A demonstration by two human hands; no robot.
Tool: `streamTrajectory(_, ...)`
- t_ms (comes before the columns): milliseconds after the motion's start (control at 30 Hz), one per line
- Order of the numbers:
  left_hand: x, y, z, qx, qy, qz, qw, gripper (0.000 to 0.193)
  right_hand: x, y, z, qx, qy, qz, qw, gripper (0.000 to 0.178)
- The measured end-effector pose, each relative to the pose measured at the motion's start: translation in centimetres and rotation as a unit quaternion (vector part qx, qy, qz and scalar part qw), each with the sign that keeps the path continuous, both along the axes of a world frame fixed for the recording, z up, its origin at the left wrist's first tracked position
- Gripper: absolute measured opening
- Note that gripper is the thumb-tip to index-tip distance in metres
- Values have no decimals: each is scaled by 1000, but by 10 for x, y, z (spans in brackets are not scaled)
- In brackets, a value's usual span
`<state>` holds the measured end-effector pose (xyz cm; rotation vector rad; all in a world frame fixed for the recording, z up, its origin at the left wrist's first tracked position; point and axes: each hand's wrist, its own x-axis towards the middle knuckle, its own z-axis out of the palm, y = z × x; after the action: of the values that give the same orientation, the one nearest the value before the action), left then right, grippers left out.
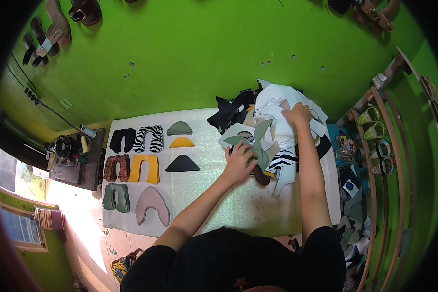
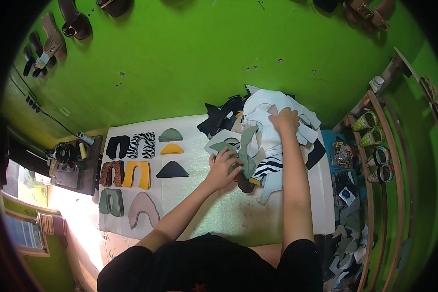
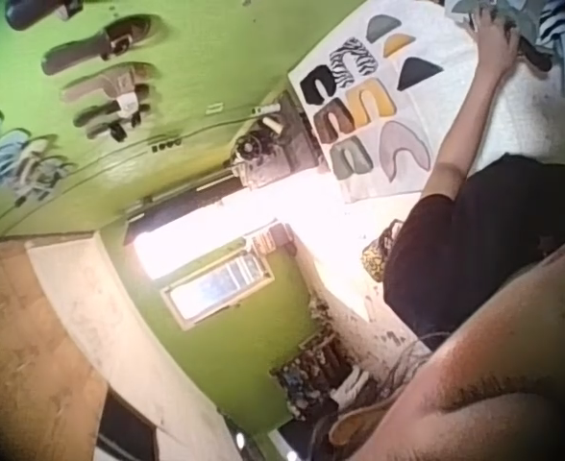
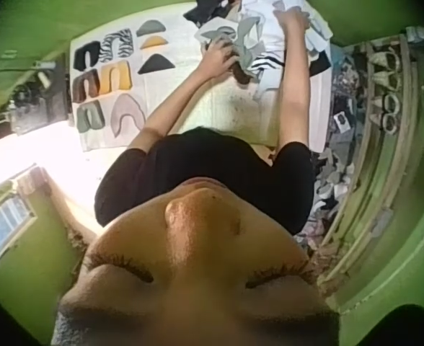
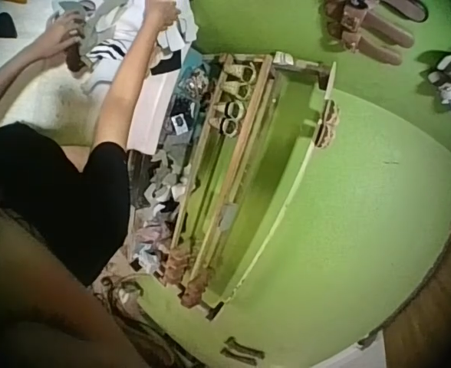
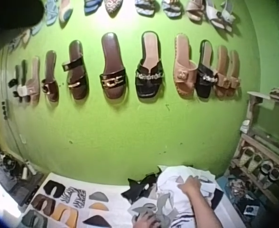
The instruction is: Organizing and sorting various cut-out fabric components for shoe manufacturing on a work table.
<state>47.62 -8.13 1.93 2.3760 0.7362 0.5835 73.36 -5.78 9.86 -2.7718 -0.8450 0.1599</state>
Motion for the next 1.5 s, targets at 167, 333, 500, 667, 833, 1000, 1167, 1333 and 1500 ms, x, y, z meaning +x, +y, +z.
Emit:
streamTrajectory(167, -6, 0, 1, 3, 6, 65, 998, 22, 15, -16, -13, -31, 36, 23, 999, 71)
streamTrajectory(333, -21, 8, -6, 11, -44, 140, 989, 30, 21, -25, -25, 8, 55, 82, 995, 67)
streamTrajectory(500, -32, 8, 1, -43, 16, 211, 976, 39, 17, -28, -28, 51, 49, 89, 994, 60)
streamTrajectory(667, -36, 7, -6, -111, 26, 261, 959, 56, 20, -30, -19, 120, 57, 81, 988, 51)
streamTrajectory(833, -40, 16, -15, -327, 70, 178, 925, 59, 27, -35, -10, 295, 57, 80, 951, 43)
streamTrajectory(1000, -42, 3, -4, -84, 39, 117, 989, 60, 26, -40, 5, 483, 58, 91, 869, 35)
streamTrajectory(1167, -48, 7, -6, 39, 112, -21, 993, 54, 20, -49, 38, 495, -31, 143, 856, 16)
streamTrajectory(1333, -39, 8, -7, 145, 177, 1, 973, 30, 17, -68, 63, 523, 207, 154, 812, 36)
streamTrajectory(1500, -21, 22, -1, 175, 221, -21, 959, 16, 0, -78, 77, 520, 208, 265, 785, 41)
